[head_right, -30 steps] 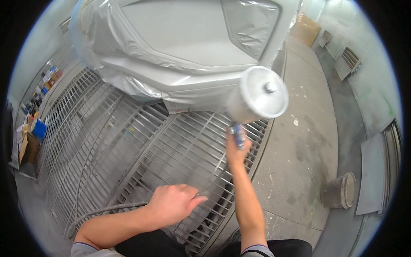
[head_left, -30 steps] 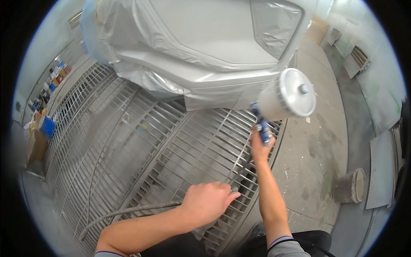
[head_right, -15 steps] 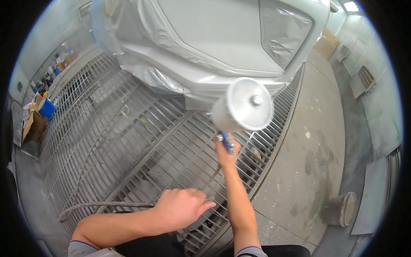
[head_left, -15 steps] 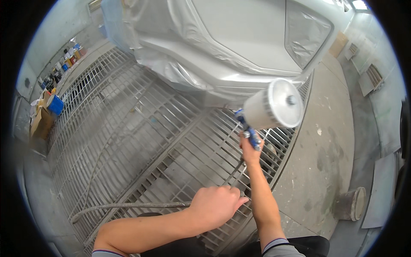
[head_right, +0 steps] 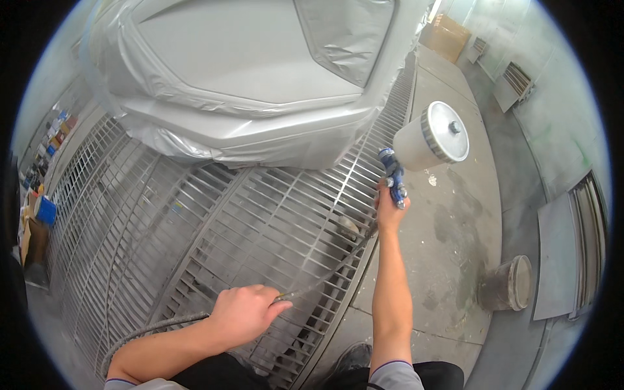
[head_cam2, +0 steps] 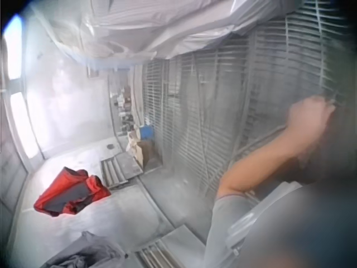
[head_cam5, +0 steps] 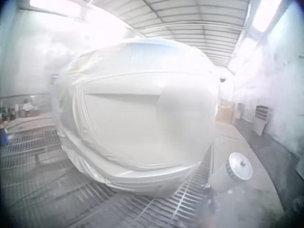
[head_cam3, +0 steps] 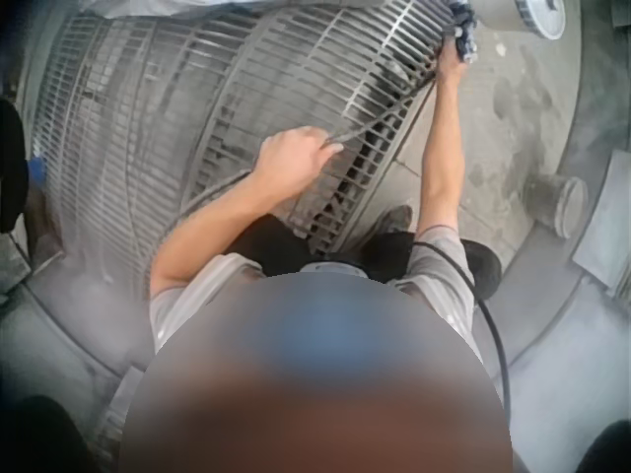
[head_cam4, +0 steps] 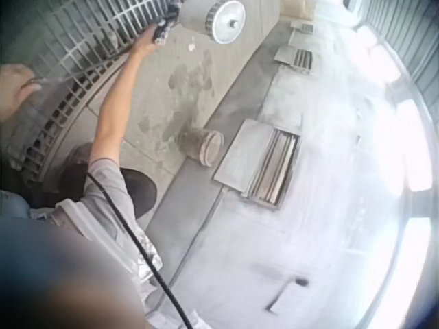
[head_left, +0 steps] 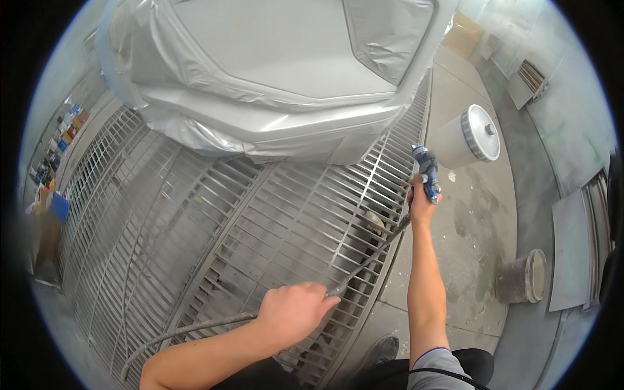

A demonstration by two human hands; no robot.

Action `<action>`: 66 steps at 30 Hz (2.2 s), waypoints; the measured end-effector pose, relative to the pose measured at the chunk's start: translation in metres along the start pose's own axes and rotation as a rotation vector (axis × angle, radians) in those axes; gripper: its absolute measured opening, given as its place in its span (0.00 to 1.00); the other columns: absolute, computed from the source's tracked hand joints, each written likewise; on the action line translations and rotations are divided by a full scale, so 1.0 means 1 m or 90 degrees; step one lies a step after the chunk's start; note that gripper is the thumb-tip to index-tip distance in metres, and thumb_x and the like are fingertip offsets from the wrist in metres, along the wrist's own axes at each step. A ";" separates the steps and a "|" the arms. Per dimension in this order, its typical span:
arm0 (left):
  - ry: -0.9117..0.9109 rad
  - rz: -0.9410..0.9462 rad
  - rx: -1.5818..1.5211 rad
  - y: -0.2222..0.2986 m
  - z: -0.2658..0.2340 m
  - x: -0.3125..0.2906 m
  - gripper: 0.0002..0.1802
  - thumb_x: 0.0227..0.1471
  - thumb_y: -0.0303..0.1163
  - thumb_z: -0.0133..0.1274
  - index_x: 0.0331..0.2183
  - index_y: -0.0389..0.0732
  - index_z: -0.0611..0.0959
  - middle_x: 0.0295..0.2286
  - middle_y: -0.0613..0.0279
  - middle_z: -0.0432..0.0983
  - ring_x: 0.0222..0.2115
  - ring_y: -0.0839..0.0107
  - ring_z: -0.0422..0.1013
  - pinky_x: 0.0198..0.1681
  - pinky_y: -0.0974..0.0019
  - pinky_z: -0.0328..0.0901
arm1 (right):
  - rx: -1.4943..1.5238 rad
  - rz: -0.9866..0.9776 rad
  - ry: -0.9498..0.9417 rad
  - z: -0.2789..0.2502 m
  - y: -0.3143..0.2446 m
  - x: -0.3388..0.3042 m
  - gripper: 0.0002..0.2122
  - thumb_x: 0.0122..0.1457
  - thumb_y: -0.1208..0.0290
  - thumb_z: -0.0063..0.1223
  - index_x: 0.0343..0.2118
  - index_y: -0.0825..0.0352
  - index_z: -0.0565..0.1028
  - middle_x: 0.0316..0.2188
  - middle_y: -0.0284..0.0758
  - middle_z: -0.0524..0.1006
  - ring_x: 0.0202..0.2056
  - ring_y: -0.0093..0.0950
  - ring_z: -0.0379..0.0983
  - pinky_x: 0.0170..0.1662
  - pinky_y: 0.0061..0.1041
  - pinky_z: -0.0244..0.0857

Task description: The person pours liquid from a can into a small cup, then into a spray gun container. They walk to a car covered with protective sheeting and spray paint the rear bumper area using the spray gun.

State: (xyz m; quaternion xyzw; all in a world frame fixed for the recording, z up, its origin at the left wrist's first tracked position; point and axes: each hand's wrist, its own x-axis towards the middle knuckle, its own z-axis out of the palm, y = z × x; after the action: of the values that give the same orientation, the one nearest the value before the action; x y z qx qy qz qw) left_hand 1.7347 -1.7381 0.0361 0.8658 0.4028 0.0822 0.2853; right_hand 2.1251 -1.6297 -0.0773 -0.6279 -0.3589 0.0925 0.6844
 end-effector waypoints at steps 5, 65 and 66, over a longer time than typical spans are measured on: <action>0.067 -0.023 0.043 -0.010 0.007 0.018 0.20 0.60 0.49 0.63 0.34 0.40 0.87 0.29 0.55 0.84 0.28 0.50 0.81 0.29 0.51 0.75 | 0.009 0.033 0.158 -0.013 -0.002 0.054 0.13 0.67 0.63 0.62 0.29 0.68 0.80 0.17 0.29 0.75 0.16 0.18 0.68 0.20 0.23 0.59; -0.043 -0.116 -0.339 -0.122 -0.044 -0.129 0.15 0.63 0.44 0.60 0.38 0.41 0.87 0.35 0.48 0.84 0.36 0.44 0.80 0.38 0.47 0.74 | -0.257 0.063 -0.014 0.083 -0.191 -0.045 0.11 0.65 0.66 0.63 0.28 0.67 0.81 0.18 0.29 0.76 0.15 0.18 0.67 0.19 0.22 0.60; -0.055 -0.115 -0.334 -0.118 -0.048 -0.131 0.15 0.63 0.44 0.60 0.37 0.41 0.88 0.35 0.48 0.84 0.36 0.44 0.80 0.38 0.47 0.74 | -0.254 0.115 -0.122 0.089 -0.203 -0.062 0.06 0.61 0.71 0.65 0.30 0.68 0.83 0.17 0.27 0.75 0.17 0.17 0.70 0.22 0.21 0.61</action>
State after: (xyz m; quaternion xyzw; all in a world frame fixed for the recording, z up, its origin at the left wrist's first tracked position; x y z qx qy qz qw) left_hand 1.5536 -1.7544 0.0214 0.7255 0.4308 0.1208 0.5229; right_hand 1.9608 -1.6344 0.0834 -0.7683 -0.3761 0.1400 0.4986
